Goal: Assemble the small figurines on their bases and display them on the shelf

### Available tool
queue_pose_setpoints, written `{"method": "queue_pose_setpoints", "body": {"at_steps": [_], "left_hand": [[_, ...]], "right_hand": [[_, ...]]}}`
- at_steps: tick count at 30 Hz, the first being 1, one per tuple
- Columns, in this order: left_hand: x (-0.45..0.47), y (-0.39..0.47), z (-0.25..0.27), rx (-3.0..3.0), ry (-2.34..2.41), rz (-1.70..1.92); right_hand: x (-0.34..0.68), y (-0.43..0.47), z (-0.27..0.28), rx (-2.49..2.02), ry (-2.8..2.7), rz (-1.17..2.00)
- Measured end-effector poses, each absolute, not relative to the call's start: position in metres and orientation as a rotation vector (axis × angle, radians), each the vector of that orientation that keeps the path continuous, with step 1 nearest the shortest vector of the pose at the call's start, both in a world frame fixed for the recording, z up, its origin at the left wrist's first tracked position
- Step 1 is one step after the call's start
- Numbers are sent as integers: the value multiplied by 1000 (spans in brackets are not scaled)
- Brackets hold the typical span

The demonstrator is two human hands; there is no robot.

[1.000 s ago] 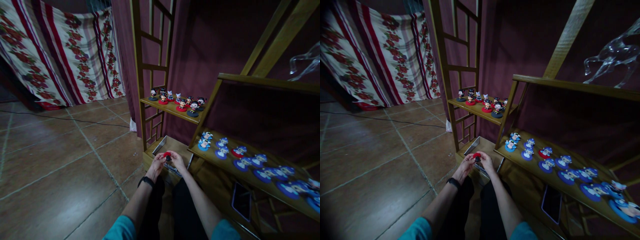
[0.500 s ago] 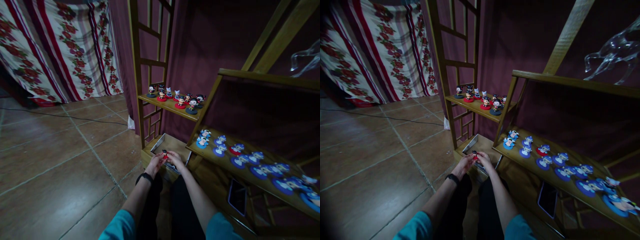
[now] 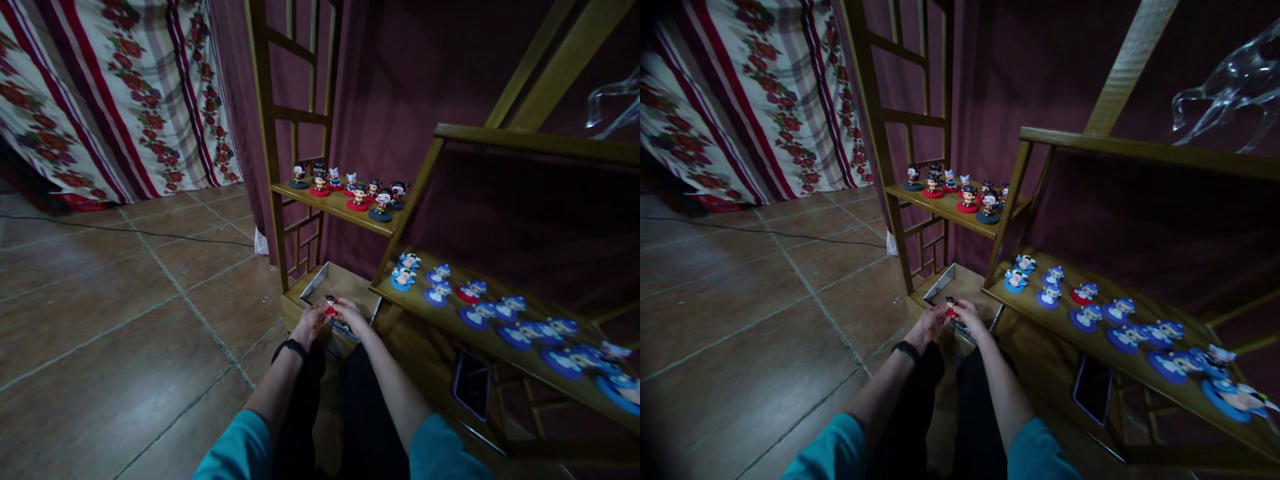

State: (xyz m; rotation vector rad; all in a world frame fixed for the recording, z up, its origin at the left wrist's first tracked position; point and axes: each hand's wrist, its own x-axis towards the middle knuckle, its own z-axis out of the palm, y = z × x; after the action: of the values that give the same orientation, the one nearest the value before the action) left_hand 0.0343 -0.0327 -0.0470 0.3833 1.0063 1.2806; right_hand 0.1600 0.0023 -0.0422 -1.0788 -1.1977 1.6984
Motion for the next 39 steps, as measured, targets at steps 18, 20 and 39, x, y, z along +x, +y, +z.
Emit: {"method": "queue_pose_setpoints", "body": {"at_steps": [18, 20, 39], "left_hand": [[42, -31, -47, 319, 1019, 1279], [42, -31, -47, 314, 1028, 1275], [41, -32, -44, 316, 1005, 1277]], "right_hand": [[163, 4, -49, -995, -1154, 1771], [163, 3, -49, -1009, -1149, 1786], [163, -6, -30, -1028, -1115, 1805]]}}
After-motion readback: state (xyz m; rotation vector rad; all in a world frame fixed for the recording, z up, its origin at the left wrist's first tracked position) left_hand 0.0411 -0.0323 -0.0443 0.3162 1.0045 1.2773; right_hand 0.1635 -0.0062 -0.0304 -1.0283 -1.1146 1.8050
